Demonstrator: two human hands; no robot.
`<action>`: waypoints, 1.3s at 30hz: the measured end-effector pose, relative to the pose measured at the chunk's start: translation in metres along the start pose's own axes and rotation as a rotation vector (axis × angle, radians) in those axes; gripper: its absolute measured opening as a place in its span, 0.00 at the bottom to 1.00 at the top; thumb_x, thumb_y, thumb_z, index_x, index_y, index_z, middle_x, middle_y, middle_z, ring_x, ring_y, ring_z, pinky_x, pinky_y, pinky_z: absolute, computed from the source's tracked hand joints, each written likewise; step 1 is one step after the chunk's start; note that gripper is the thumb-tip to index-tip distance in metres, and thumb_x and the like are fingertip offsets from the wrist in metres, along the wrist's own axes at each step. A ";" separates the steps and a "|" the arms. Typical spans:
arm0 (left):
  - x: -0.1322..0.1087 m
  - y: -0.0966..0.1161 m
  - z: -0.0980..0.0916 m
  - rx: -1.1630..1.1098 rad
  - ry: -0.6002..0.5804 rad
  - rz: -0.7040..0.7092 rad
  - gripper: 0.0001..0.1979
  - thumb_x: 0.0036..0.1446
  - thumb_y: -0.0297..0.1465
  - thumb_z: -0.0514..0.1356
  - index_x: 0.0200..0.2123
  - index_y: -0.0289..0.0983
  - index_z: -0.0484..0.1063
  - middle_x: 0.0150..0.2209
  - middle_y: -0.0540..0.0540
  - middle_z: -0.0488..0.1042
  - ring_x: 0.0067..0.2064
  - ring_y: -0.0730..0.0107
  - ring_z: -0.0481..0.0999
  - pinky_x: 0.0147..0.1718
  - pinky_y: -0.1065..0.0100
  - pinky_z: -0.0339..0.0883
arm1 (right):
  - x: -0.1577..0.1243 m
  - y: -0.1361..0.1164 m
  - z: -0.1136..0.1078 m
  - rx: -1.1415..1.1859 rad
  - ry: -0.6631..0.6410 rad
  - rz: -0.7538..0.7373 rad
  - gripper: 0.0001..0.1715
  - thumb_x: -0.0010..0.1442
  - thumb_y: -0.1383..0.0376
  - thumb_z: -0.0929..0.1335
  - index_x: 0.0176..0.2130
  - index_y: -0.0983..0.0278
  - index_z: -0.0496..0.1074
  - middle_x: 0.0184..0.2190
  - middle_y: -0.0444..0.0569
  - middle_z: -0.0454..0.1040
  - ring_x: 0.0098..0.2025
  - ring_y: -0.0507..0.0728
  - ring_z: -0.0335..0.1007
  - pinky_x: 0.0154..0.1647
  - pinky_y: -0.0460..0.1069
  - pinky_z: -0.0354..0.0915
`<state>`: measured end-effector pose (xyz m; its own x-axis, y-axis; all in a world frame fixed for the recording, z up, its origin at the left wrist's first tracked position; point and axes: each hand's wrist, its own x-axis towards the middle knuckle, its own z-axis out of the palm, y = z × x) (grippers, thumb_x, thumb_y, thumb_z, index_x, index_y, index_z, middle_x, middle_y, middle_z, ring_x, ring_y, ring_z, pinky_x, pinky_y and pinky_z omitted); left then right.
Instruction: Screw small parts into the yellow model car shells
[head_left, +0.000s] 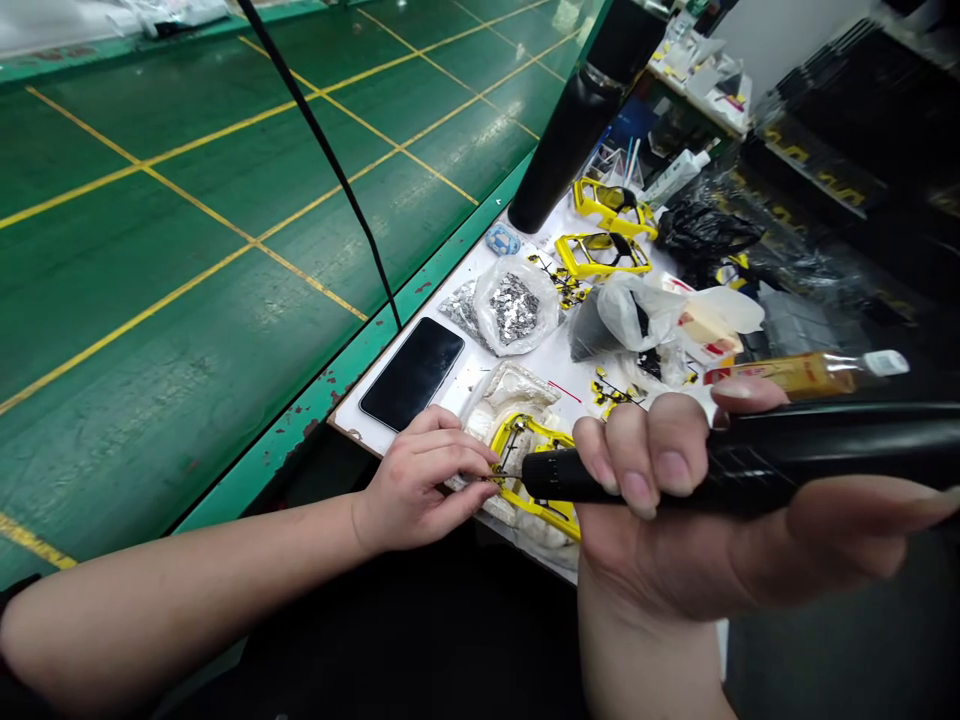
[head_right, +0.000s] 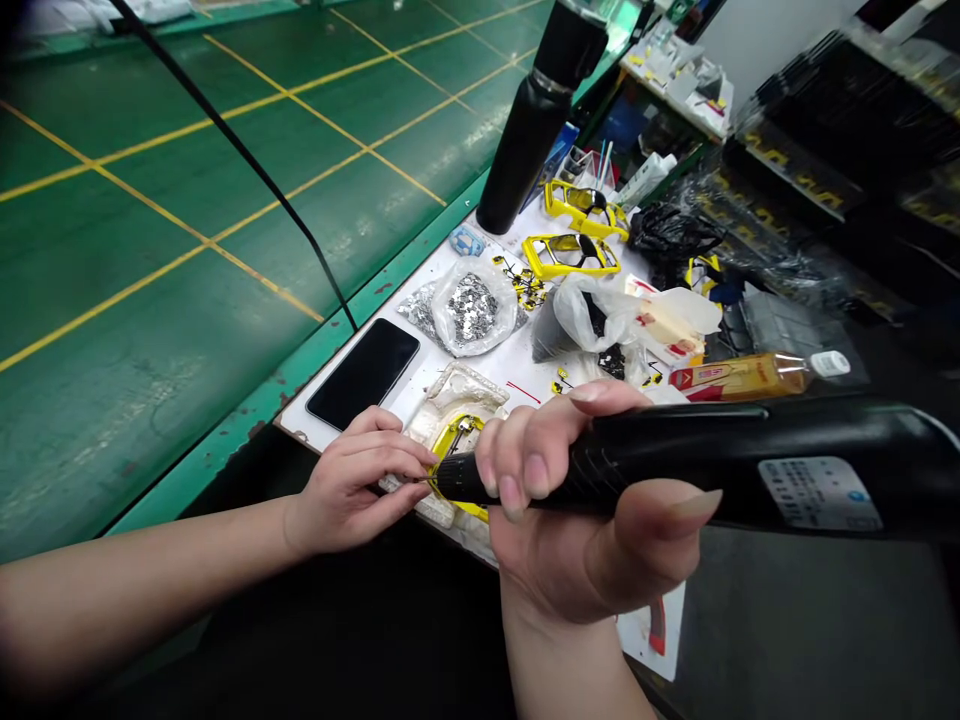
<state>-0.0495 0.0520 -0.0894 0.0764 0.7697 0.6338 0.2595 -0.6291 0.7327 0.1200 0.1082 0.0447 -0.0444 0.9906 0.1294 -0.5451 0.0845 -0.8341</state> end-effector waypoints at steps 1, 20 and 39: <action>0.000 0.000 0.000 0.000 0.002 -0.001 0.08 0.66 0.25 0.72 0.45 0.38 0.78 0.45 0.43 0.89 0.42 0.64 0.89 0.50 0.56 0.71 | -0.001 0.000 0.002 -0.003 0.010 0.014 0.26 0.57 0.47 0.87 0.41 0.60 0.81 0.21 0.34 0.73 0.17 0.48 0.59 0.22 0.46 0.65; -0.002 -0.001 -0.001 0.012 0.016 0.049 0.07 0.70 0.26 0.71 0.48 0.39 0.78 0.41 0.44 0.89 0.39 0.66 0.87 0.48 0.55 0.73 | -0.007 0.011 0.002 -0.011 -0.105 -0.018 0.24 0.61 0.48 0.85 0.44 0.61 0.83 0.22 0.37 0.74 0.17 0.48 0.64 0.21 0.45 0.65; 0.001 0.000 -0.001 -0.007 -0.007 0.016 0.06 0.70 0.29 0.71 0.47 0.40 0.79 0.40 0.45 0.89 0.39 0.64 0.88 0.50 0.56 0.75 | -0.010 0.006 0.005 -0.113 -0.071 -0.054 0.21 0.65 0.46 0.82 0.43 0.58 0.83 0.21 0.35 0.72 0.16 0.49 0.61 0.19 0.48 0.63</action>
<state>-0.0498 0.0528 -0.0880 0.0876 0.7606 0.6433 0.2512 -0.6418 0.7246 0.1126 0.0980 0.0414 -0.0794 0.9745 0.2098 -0.4504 0.1526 -0.8797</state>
